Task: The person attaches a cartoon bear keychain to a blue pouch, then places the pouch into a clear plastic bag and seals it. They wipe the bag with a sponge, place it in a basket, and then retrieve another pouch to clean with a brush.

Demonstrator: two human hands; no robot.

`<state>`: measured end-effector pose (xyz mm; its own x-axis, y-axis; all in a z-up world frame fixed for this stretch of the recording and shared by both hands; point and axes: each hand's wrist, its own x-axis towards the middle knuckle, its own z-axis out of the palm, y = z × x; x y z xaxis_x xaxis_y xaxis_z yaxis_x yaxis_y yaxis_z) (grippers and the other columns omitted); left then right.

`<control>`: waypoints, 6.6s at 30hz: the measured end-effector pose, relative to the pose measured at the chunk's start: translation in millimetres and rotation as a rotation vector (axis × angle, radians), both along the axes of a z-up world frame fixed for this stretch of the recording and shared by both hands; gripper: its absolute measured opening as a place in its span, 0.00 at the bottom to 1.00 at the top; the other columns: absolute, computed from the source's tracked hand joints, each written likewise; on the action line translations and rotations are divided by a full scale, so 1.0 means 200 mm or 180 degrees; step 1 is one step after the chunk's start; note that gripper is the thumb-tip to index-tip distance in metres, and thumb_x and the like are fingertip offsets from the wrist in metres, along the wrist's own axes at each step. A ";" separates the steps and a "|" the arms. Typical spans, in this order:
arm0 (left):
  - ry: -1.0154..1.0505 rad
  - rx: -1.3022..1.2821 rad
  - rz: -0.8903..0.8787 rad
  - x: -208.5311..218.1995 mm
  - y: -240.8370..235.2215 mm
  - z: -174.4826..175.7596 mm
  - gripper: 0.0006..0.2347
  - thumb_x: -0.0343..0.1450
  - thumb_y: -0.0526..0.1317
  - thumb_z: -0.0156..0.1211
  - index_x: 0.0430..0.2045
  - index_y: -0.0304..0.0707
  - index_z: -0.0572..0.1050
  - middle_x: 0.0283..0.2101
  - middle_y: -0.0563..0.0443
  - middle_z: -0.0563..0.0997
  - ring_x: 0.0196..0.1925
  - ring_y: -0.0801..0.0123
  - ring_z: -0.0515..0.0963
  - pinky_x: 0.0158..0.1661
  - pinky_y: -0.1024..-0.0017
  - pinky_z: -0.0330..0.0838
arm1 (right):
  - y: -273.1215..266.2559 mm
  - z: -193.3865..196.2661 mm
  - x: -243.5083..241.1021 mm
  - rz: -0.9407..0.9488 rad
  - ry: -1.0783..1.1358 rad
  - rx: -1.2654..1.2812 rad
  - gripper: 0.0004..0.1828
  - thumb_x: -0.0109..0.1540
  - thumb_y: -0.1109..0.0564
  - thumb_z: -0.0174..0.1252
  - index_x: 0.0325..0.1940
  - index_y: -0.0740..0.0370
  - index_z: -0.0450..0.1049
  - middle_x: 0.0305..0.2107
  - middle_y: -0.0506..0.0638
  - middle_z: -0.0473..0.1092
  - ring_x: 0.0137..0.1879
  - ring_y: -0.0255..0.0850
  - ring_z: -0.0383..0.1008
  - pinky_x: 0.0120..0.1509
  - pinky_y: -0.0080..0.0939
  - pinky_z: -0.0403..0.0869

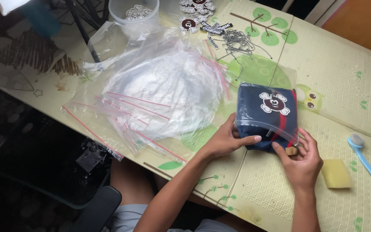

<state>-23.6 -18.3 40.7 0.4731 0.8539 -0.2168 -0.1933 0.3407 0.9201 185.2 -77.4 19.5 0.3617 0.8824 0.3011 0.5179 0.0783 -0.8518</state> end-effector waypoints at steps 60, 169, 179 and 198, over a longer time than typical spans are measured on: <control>0.1277 0.2117 0.1548 0.14 0.03 -0.42 0.27 0.65 0.33 0.66 0.61 0.43 0.68 0.15 0.43 0.73 0.18 0.51 0.75 0.27 0.60 0.71 | 0.05 -0.28 0.22 -0.0689 -0.0174 0.0280 0.18 0.59 0.56 0.75 0.31 0.60 0.68 0.18 0.49 0.66 0.20 0.30 0.64 0.24 0.29 0.64; 0.3767 0.4162 -0.1852 0.11 0.35 0.09 0.43 0.55 0.64 0.75 0.63 0.47 0.68 0.56 0.38 0.77 0.58 0.45 0.77 0.52 0.50 0.77 | -0.17 -0.33 -0.01 -0.0924 0.0748 0.1022 0.15 0.70 0.62 0.50 0.61 0.67 0.61 0.13 0.49 0.62 0.22 0.35 0.63 0.31 0.30 0.61; 0.2500 0.4158 0.1107 -0.02 0.03 -0.39 0.20 0.64 0.48 0.72 0.47 0.47 0.75 0.41 0.49 0.67 0.42 0.55 0.72 0.39 0.60 0.72 | -0.19 -0.36 0.05 -0.0689 0.1092 0.1174 0.12 0.74 0.55 0.51 0.44 0.65 0.75 0.22 0.58 0.74 0.23 0.34 0.68 0.31 0.28 0.69; 0.2136 0.4673 0.1400 -0.01 -0.01 -0.37 0.04 0.72 0.36 0.64 0.36 0.49 0.80 0.34 0.55 0.75 0.31 0.67 0.79 0.25 0.74 0.76 | -0.08 0.17 -0.37 0.0761 -0.1479 -0.1199 0.39 0.68 0.56 0.46 0.80 0.69 0.40 0.71 0.75 0.51 0.69 0.84 0.54 0.66 0.84 0.62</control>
<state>-25.9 -19.9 -33.8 0.3194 0.5354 0.7819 0.4997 -0.7962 0.3411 111.4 -92.4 52.8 0.0483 0.9983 0.0326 0.8448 -0.0234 -0.5346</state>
